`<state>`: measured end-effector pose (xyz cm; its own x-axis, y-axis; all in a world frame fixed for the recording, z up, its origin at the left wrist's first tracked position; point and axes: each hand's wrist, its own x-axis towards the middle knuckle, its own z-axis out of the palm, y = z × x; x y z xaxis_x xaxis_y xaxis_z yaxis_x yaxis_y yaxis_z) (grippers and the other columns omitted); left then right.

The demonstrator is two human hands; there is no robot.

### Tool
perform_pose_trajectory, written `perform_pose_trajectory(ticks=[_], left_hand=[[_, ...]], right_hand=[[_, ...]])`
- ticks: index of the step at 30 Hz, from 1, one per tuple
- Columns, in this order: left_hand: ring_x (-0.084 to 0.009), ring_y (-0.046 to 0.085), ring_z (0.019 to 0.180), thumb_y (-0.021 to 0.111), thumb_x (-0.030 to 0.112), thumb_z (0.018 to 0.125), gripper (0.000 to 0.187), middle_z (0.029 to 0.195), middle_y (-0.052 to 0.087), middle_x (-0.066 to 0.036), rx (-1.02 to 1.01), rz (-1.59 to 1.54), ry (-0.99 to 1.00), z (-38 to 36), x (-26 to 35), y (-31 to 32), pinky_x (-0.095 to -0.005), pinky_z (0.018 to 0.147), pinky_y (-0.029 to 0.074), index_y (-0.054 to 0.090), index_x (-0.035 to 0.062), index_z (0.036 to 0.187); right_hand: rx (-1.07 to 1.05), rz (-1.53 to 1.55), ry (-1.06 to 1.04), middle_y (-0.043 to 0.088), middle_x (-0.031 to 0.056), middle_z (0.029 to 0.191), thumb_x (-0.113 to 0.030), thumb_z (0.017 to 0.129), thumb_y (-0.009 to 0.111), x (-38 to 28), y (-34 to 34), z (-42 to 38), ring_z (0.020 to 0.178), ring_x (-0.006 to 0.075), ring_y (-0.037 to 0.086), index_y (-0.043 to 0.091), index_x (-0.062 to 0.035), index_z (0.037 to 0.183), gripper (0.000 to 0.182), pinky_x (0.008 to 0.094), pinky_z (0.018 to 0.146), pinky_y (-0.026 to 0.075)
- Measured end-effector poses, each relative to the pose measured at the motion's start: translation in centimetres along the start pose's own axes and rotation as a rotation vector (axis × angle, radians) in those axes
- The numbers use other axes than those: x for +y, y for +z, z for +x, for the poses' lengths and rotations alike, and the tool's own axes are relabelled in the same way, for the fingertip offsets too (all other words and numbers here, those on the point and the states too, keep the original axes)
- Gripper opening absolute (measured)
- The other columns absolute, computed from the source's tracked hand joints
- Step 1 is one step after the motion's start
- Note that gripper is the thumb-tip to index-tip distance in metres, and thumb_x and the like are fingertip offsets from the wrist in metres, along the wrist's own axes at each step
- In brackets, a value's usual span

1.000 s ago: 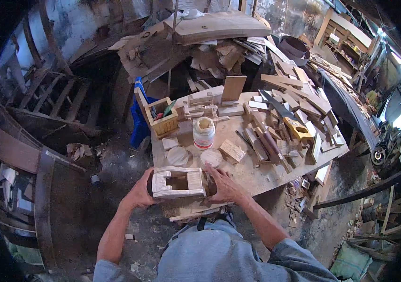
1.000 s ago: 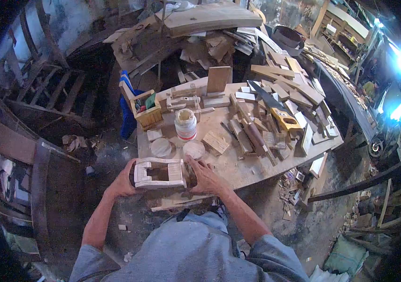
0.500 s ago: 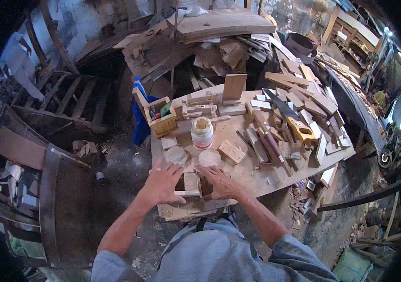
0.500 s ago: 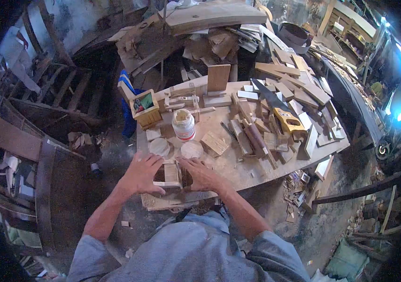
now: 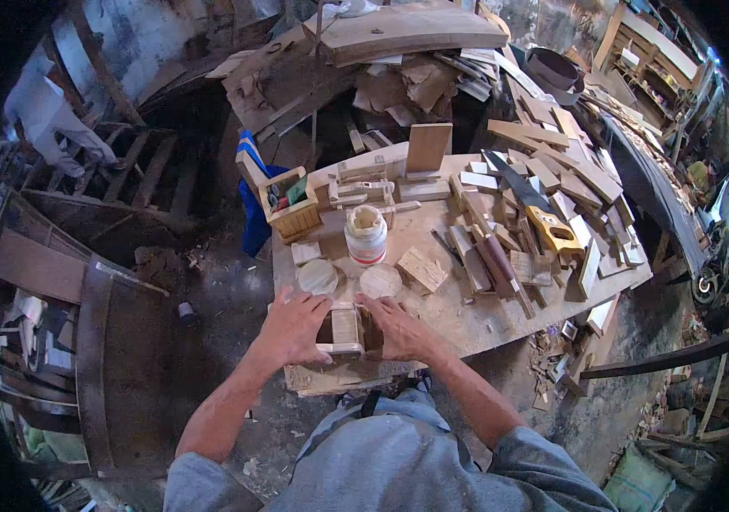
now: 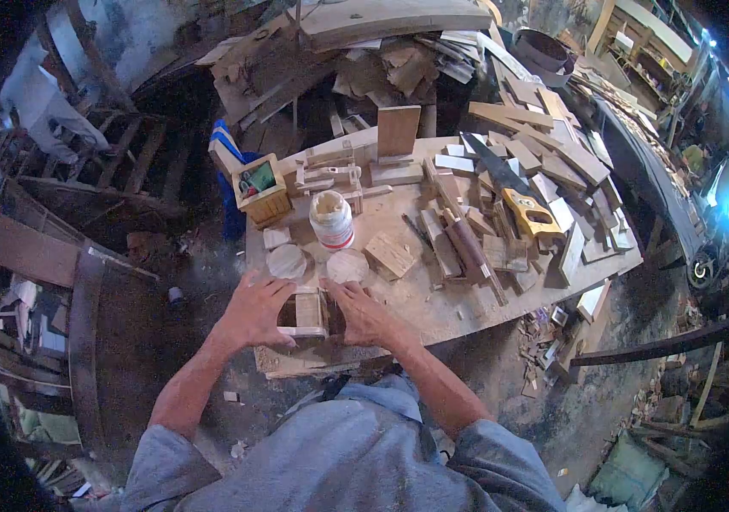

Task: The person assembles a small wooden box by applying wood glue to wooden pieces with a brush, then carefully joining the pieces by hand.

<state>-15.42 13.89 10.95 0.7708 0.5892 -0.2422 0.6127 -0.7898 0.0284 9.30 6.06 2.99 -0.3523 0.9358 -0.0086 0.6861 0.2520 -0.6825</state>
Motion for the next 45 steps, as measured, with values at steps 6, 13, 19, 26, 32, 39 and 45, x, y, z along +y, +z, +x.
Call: perform_pose_trajectory(ticks=[6,13,19,26,32,39,45], left_hand=[[-0.0253,0.051,0.137,0.090,0.063,0.059,0.113,0.144,0.058,-0.010,-0.009,0.021,0.010,0.2,-0.1,0.4,-0.0529,0.121,0.028,0.049,0.0062,0.147],[-0.0352,0.042,0.147,0.091,0.059,0.063,0.120,0.154,0.047,-0.022,0.259,-0.281,-0.122,-2.3,0.8,-2.9,-0.0514,0.123,0.027,0.040,-0.0019,0.153],[-0.0344,0.039,0.149,0.095,0.047,0.065,0.122,0.162,0.039,-0.022,0.172,-0.879,-0.208,-8.1,-7.7,1.7,-0.0444,0.122,0.033,0.031,0.0017,0.160],[-0.0298,0.041,0.148,0.096,0.030,0.063,0.119,0.159,0.044,-0.017,0.198,-1.148,-0.181,-7.7,-8.2,6.9,-0.0423,0.123,0.032,0.032,0.0058,0.161],[-0.0292,0.042,0.147,0.096,0.026,0.062,0.115,0.157,0.047,-0.018,0.253,-1.061,-0.148,-7.3,-8.7,8.0,-0.0416,0.124,0.030,0.037,0.0035,0.158],[-0.0306,0.043,0.146,0.095,0.025,0.060,0.116,0.156,0.047,-0.018,0.242,-1.022,-0.158,-7.4,-8.6,7.9,-0.0417,0.124,0.030,0.036,0.0029,0.158],[-0.0310,0.041,0.147,0.097,0.028,0.059,0.120,0.157,0.045,-0.018,0.212,-1.040,-0.180,-7.6,-8.0,6.5,-0.0414,0.125,0.029,0.035,0.0028,0.158]], right_hand=[[-0.013,-0.060,0.017,0.049,0.0205,0.151,-0.036,0.068,0.092,0.7,0.5,-0.2,0.139,0.0411,0.045,0.026,-0.0059,0.159,0.116,0.0498,0.117,0.039],[0.208,-0.017,-0.017,0.045,0.0194,0.153,-0.035,0.076,0.087,-1.5,0.4,-2.7,0.140,0.0412,0.044,0.041,-0.0075,0.153,0.093,0.0509,0.118,0.036],[0.463,0.267,0.154,0.053,0.0181,0.133,-0.014,0.083,0.076,-2.2,7.8,-5.6,0.126,0.0373,0.052,0.065,-0.0055,0.131,0.050,0.0468,0.107,0.044],[0.636,0.257,0.240,0.058,0.0149,0.121,-0.007,0.078,0.074,-4.4,10.2,-4.6,0.111,0.0347,0.056,0.070,-0.0058,0.122,0.044,0.0468,0.097,0.044],[0.813,0.328,0.395,0.060,0.0121,0.115,0.002,0.079,0.074,-6.4,11.5,-3.5,0.106,0.0276,0.061,0.074,-0.0019,0.113,0.034,0.0357,0.090,0.052],[0.953,0.260,0.474,0.064,0.0138,0.109,-0.001,0.078,0.078,-6.8,12.3,-2.5,0.108,0.0306,0.062,0.075,-0.0008,0.101,0.023,0.0392,0.091,0.053],[0.935,0.211,0.529,0.065,0.0157,0.108,-0.005,0.077,0.079,-8.4,10.8,-3.8,0.105,0.0315,0.064,0.073,-0.0006,0.095,0.020,0.0384,0.089,0.052]])
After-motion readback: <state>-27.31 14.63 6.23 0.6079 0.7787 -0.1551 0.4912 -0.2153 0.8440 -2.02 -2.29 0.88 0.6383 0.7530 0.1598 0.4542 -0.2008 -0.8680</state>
